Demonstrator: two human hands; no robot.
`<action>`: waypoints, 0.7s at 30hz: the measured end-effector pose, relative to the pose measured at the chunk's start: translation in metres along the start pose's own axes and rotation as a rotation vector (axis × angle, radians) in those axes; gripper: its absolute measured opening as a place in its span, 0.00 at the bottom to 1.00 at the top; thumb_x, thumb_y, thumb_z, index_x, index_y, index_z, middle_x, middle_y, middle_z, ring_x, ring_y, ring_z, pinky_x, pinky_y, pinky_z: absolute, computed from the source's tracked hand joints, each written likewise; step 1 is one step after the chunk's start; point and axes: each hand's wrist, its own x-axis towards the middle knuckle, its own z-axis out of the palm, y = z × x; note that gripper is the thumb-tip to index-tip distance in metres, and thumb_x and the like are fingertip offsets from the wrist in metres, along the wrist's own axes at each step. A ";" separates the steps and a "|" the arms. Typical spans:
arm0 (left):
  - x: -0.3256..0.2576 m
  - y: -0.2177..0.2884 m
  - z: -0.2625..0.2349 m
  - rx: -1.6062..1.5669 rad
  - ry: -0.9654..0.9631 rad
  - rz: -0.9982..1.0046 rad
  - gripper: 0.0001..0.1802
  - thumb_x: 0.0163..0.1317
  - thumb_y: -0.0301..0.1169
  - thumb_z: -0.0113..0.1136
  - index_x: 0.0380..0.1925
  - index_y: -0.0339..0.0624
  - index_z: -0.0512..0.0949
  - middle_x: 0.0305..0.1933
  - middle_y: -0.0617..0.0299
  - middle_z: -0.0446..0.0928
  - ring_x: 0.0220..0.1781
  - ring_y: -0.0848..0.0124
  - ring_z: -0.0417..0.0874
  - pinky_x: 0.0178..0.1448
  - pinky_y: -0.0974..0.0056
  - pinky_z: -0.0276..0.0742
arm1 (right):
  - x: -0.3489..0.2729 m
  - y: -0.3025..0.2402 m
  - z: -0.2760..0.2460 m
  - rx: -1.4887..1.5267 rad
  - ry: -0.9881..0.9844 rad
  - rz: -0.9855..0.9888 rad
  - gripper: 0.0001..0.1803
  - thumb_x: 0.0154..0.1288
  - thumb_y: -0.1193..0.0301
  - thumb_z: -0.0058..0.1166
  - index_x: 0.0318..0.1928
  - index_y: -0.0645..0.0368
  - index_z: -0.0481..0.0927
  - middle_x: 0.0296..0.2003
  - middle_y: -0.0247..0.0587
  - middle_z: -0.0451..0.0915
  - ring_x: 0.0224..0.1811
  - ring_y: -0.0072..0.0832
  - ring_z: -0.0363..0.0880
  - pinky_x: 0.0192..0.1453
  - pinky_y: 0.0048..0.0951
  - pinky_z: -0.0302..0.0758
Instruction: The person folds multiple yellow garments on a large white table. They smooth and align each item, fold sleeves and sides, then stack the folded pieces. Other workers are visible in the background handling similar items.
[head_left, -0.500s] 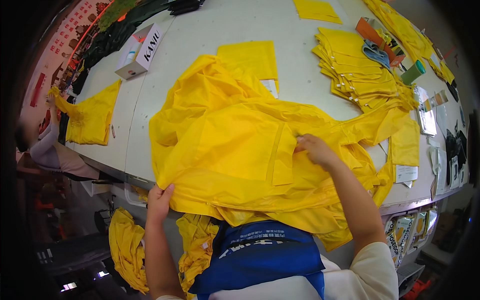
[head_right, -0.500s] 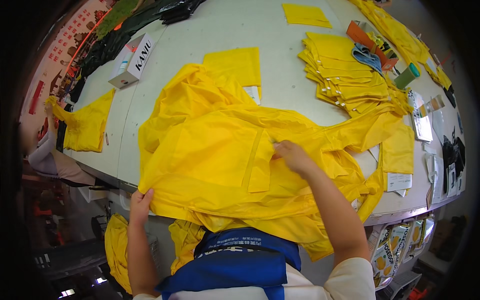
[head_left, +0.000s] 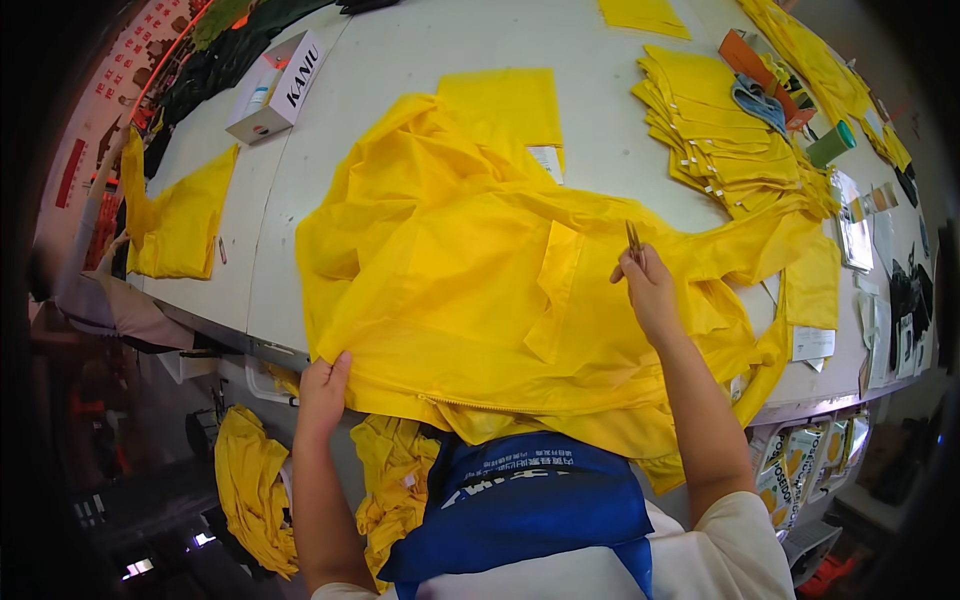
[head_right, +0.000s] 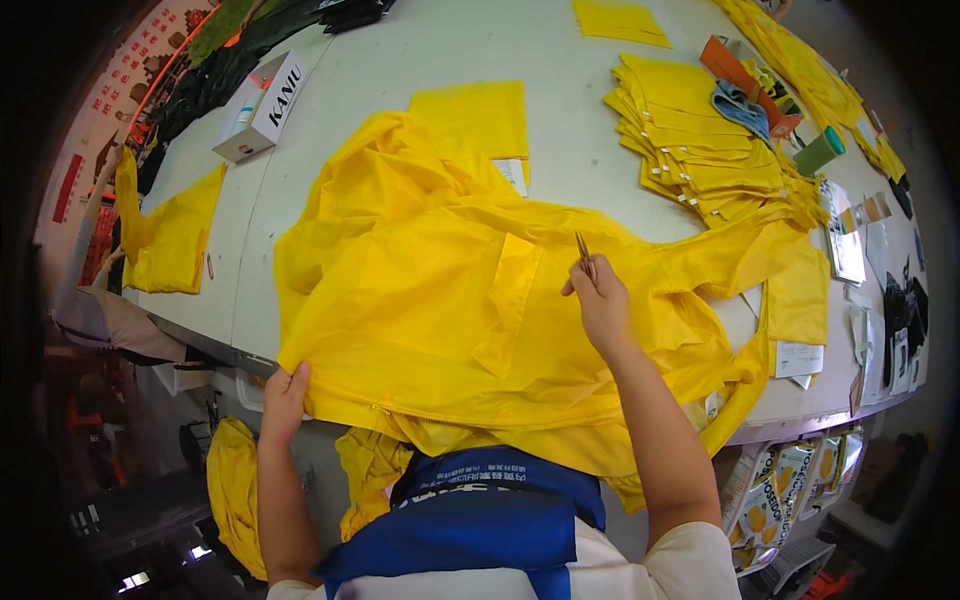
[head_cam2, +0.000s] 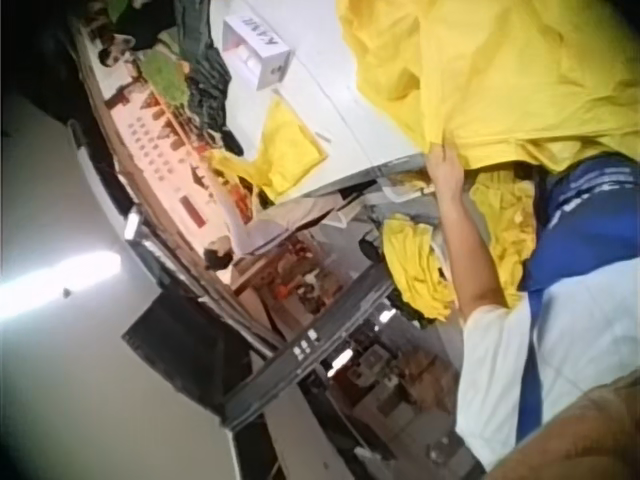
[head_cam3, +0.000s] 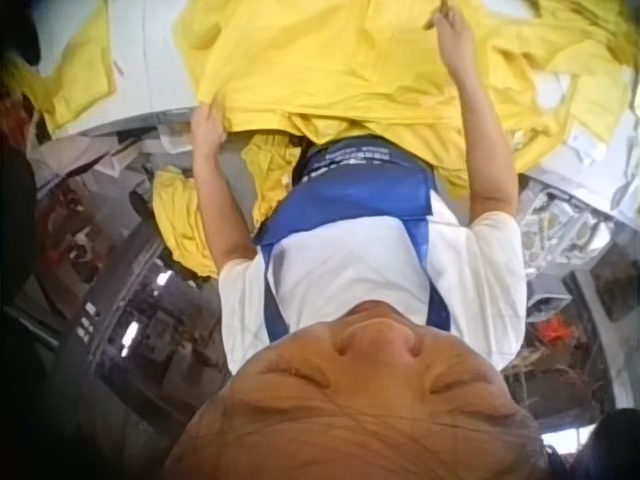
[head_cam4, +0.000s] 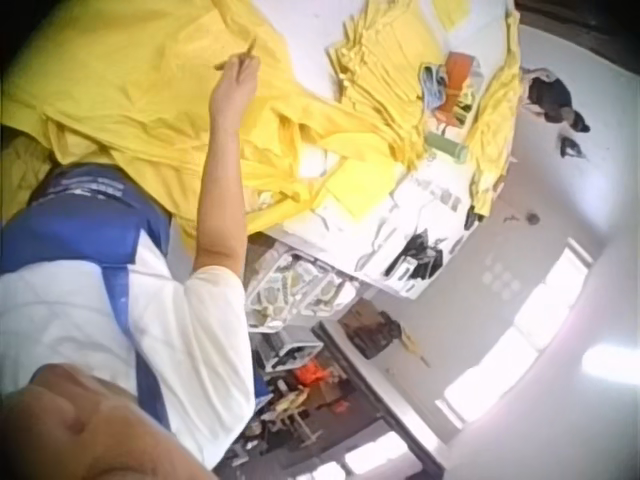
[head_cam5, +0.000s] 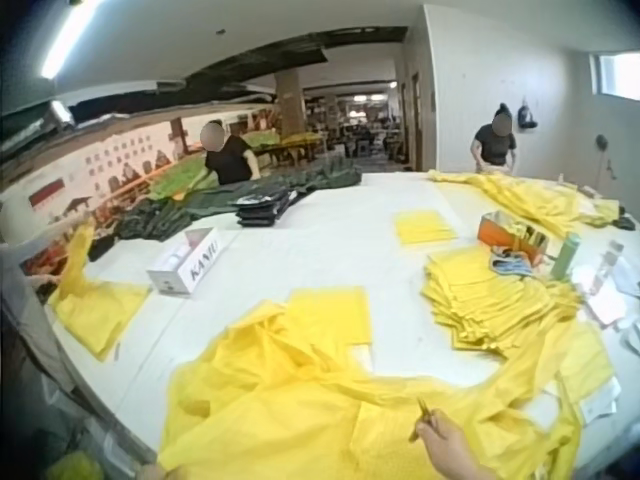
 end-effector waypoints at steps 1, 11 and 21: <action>0.001 0.006 0.001 0.009 -0.007 0.017 0.17 0.70 0.36 0.51 0.47 0.31 0.75 0.41 0.57 0.82 0.40 0.71 0.78 0.47 0.67 0.72 | -0.003 0.017 0.005 -0.040 -0.127 -0.154 0.12 0.72 0.68 0.43 0.45 0.63 0.76 0.36 0.35 0.78 0.35 0.21 0.73 0.45 0.22 0.71; -0.004 0.012 -0.011 -0.123 -0.044 0.030 0.16 0.69 0.33 0.51 0.47 0.30 0.75 0.41 0.60 0.81 0.41 0.76 0.76 0.46 0.68 0.71 | 0.065 0.009 -0.031 -0.390 0.179 -0.276 0.14 0.73 0.65 0.39 0.46 0.61 0.73 0.42 0.53 0.79 0.41 0.42 0.78 0.46 0.39 0.74; 0.036 0.098 -0.020 -0.193 -0.020 0.139 0.14 0.68 0.31 0.53 0.48 0.31 0.76 0.41 0.63 0.80 0.43 0.78 0.75 0.49 0.70 0.71 | 0.033 -0.023 -0.015 0.055 -0.167 -0.312 0.15 0.67 0.66 0.50 0.43 0.66 0.79 0.38 0.47 0.82 0.40 0.34 0.80 0.47 0.33 0.75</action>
